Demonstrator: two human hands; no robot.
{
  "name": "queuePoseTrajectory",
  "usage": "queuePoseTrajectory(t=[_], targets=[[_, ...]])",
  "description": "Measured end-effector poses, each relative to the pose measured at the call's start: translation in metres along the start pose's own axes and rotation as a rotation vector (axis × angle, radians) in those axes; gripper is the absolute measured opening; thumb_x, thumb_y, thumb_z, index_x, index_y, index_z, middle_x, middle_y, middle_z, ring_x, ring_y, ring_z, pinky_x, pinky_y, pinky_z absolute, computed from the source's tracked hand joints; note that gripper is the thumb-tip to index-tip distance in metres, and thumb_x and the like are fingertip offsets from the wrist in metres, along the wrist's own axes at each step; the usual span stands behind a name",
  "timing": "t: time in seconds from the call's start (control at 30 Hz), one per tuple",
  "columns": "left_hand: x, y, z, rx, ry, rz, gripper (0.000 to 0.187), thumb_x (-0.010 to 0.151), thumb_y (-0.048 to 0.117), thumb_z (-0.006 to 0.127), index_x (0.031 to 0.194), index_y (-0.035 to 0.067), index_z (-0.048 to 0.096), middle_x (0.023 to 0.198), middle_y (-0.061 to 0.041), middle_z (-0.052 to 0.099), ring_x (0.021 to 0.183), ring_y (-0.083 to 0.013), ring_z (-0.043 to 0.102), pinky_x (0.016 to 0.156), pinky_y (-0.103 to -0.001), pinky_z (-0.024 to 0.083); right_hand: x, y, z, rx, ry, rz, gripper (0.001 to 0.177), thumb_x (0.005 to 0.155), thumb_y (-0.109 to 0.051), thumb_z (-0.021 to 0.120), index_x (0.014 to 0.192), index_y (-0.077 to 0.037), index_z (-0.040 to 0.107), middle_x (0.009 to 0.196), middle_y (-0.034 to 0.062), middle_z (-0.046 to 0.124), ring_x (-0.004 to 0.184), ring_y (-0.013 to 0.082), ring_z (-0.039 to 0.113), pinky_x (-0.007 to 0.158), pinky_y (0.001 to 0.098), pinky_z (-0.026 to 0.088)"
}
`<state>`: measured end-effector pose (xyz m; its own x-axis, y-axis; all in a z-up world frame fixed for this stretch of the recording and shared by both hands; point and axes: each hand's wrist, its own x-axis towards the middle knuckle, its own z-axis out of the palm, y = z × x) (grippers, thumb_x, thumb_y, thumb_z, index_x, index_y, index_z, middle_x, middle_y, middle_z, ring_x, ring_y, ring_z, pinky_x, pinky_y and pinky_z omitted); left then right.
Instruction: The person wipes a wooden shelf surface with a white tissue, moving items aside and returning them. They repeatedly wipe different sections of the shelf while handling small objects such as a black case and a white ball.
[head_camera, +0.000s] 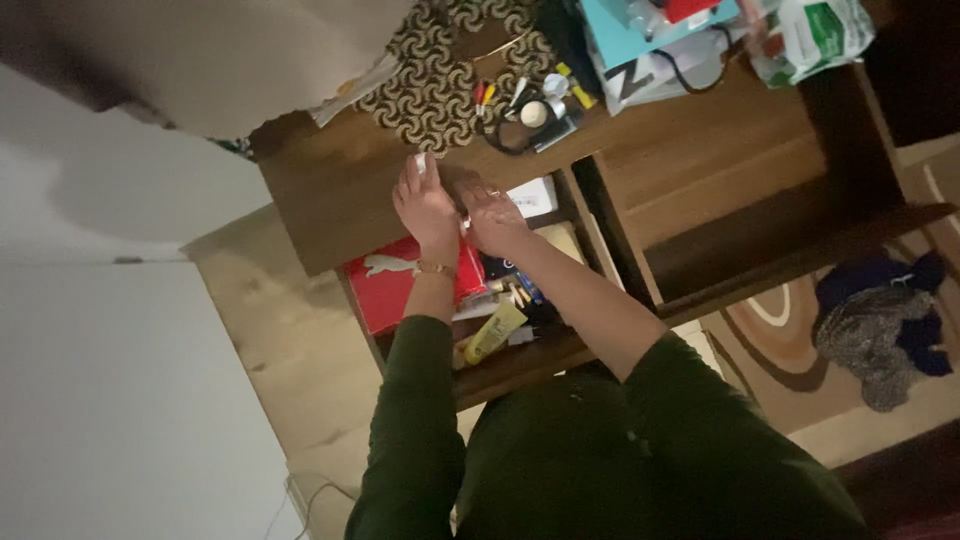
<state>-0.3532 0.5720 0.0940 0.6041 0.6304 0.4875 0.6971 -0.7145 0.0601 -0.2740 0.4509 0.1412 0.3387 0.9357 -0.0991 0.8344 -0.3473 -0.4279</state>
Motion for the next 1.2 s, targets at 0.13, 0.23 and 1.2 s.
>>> queuePoseTrajectory(t=[0.13, 0.23, 1.2], targets=[[-0.008, 0.036, 0.02, -0.212, -0.073, 0.117, 0.042, 0.097, 0.018, 0.058, 0.139, 0.025, 0.063, 0.15, -0.006, 0.053, 0.135, -0.0304, 0.049, 0.11, -0.049, 0.038, -0.001, 0.037, 0.027, 0.01, 0.161, 0.021, 0.044, 0.076, -0.021, 0.064, 0.118, -0.008, 0.061, 0.112, 0.0146, 0.067, 0.108, 0.0376, 0.067, 0.09, 0.0507, 0.052], [0.006, 0.072, 0.013, -0.298, -0.165, 0.212, 0.039, 0.091, 0.015, 0.065, 0.129, 0.022, 0.069, 0.139, -0.004, 0.061, 0.122, -0.0273, 0.054, 0.103, -0.045, 0.042, -0.021, 0.046, -0.006, -0.026, 0.273, 0.108, 0.043, 0.078, -0.022, 0.064, 0.118, -0.007, 0.063, 0.107, 0.0166, 0.07, 0.104, 0.0392, 0.07, 0.087, 0.0501, 0.053], [0.028, 0.142, -0.048, -0.483, -0.16, 0.5, 0.045, 0.1, 0.004, 0.066, 0.144, 0.008, 0.055, 0.134, -0.018, 0.054, 0.125, -0.0357, 0.057, 0.105, -0.047, 0.05, -0.071, 0.119, 0.008, 0.009, 0.471, 0.401, 0.027, 0.086, -0.023, 0.063, 0.107, -0.007, 0.064, 0.1, 0.0178, 0.067, 0.098, 0.0395, 0.069, 0.089, 0.0474, 0.054]])
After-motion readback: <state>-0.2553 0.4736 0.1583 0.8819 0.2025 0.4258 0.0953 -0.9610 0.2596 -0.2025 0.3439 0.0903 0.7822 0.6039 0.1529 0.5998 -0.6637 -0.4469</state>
